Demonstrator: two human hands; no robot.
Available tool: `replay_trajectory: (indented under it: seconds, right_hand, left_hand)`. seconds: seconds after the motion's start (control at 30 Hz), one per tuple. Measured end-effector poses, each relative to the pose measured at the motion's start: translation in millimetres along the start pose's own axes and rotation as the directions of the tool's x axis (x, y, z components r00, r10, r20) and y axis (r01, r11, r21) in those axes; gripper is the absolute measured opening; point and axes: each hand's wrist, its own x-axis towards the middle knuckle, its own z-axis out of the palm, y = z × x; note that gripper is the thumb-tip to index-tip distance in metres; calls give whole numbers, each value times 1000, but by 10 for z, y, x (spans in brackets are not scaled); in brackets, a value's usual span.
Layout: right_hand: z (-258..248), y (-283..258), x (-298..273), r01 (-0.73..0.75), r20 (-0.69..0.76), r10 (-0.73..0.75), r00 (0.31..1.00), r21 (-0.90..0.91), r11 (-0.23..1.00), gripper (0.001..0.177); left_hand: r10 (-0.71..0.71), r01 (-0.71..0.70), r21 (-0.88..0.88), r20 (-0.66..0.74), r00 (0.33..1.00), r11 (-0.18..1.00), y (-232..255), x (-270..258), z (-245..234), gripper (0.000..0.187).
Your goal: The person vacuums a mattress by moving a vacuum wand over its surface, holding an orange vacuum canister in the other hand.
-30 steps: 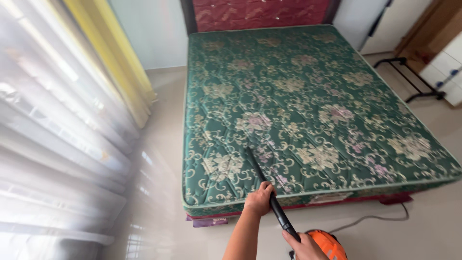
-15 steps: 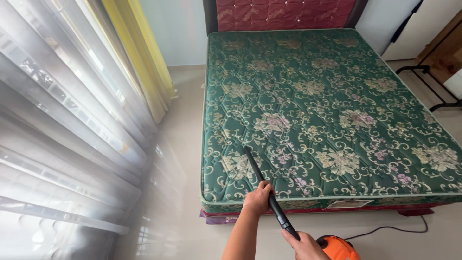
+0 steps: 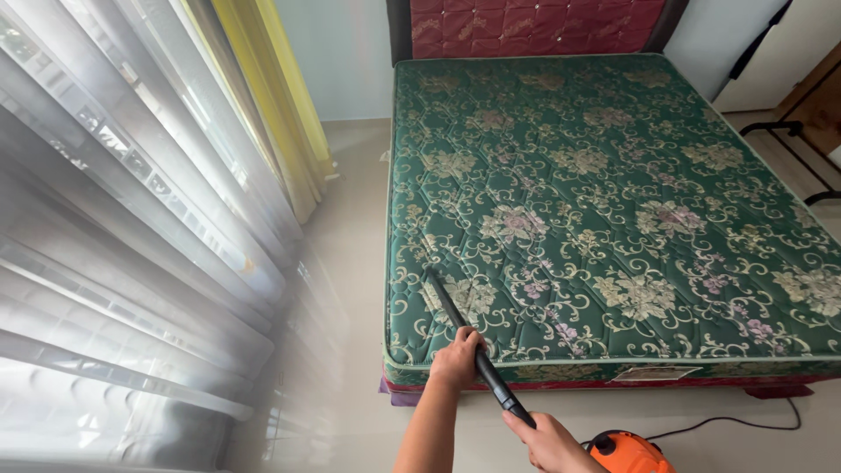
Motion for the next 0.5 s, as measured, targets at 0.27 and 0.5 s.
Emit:
replay_trajectory:
  seconds: [0.27,0.5]
  right_hand:
    - [70,-93,52,-2,47,2,999,-5,1000,50]
    - [60,-200,-96,12,-66,-11,998,20,1000,48]
  left_hand:
    - [7,-9,-27,-67,998,1000,-106,-55,-71,35]
    - [33,-34,-24,-54,998,999,-76,52,-58,44]
